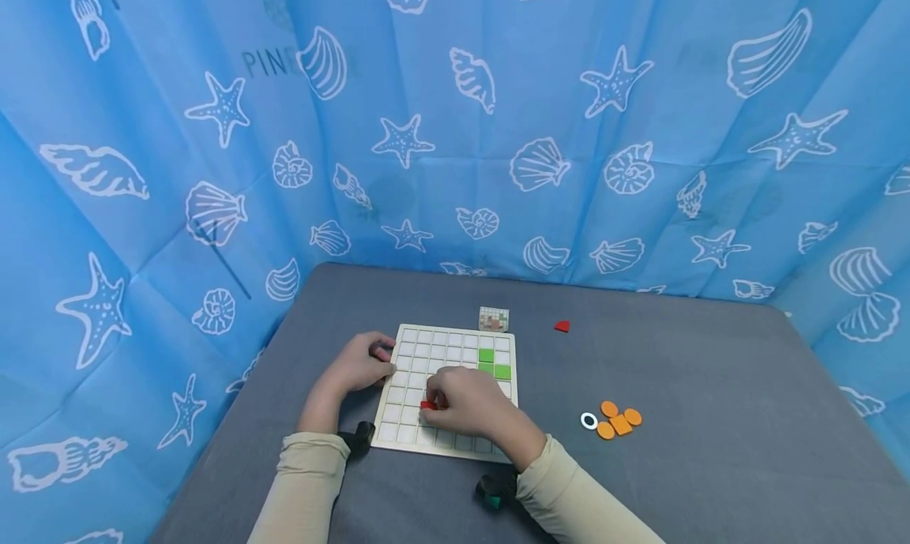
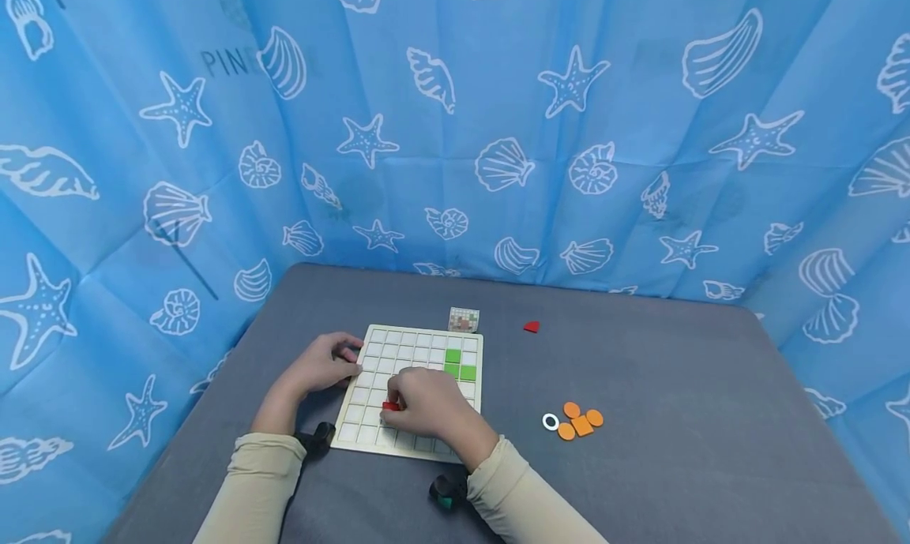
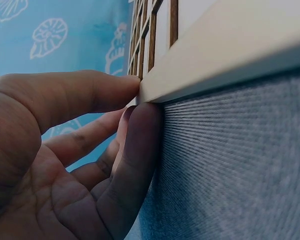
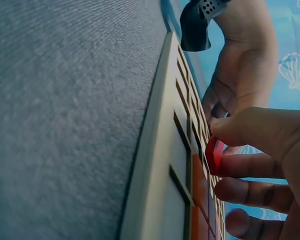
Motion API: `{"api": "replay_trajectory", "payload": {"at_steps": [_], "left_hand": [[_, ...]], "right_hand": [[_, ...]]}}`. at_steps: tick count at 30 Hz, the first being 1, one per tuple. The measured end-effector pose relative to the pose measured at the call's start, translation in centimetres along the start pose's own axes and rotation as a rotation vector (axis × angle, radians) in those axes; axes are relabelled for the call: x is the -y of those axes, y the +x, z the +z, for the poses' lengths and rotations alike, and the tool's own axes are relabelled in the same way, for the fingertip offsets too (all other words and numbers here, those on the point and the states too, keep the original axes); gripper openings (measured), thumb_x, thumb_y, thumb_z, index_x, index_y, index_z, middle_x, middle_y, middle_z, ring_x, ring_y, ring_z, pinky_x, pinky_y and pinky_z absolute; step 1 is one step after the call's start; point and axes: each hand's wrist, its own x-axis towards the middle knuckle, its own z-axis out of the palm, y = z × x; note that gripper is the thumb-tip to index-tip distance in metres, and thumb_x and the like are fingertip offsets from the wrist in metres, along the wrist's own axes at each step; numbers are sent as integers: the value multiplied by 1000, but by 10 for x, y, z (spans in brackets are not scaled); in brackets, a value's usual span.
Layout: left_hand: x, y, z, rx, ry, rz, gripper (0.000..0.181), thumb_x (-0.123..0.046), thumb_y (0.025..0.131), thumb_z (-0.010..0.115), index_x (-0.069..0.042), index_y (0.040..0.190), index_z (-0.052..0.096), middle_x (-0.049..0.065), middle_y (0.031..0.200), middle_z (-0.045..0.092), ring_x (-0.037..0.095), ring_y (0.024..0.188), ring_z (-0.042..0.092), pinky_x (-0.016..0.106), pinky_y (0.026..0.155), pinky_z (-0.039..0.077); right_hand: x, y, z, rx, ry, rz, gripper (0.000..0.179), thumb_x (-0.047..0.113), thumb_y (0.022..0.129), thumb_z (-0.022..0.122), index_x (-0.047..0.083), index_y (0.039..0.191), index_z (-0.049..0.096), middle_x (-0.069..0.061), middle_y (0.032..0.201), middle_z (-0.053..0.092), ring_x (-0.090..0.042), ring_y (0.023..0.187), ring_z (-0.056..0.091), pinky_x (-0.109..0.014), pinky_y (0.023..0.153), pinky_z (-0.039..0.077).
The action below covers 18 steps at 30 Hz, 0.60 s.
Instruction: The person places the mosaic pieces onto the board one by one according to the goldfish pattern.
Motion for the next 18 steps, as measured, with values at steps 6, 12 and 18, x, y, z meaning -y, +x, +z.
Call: {"api": "replay_trajectory", "payload": {"at_steps": [6, 12, 18], "left_hand": [[-1, -1, 0, 1, 6, 3, 45, 0, 92, 73, 0, 136, 65, 13, 99, 64, 21, 77, 64, 34, 66, 60], [0, 0, 0, -1, 10, 5, 44, -1, 92, 73, 0, 136, 65, 13, 100, 65, 21, 78, 64, 34, 66, 61], [1, 1, 1, -1, 5, 8, 44, -1, 92, 73, 0, 136, 65, 13, 99, 65, 21, 77, 64, 34, 66, 61]], "right_hand": [[2, 1, 6, 0, -44, 14, 20, 35, 91, 79, 24, 79, 67, 12, 69, 50, -2, 57, 44, -22, 49, 33], [1, 0, 7, 2, -35, 7, 18, 36, 91, 80, 24, 84, 70, 10, 76, 53, -3, 60, 45, -22, 51, 34], [1, 0, 6, 22, 4, -20, 9, 28, 92, 80, 21, 92, 75, 8, 82, 60, -2, 65, 48, -21, 54, 38]]}}
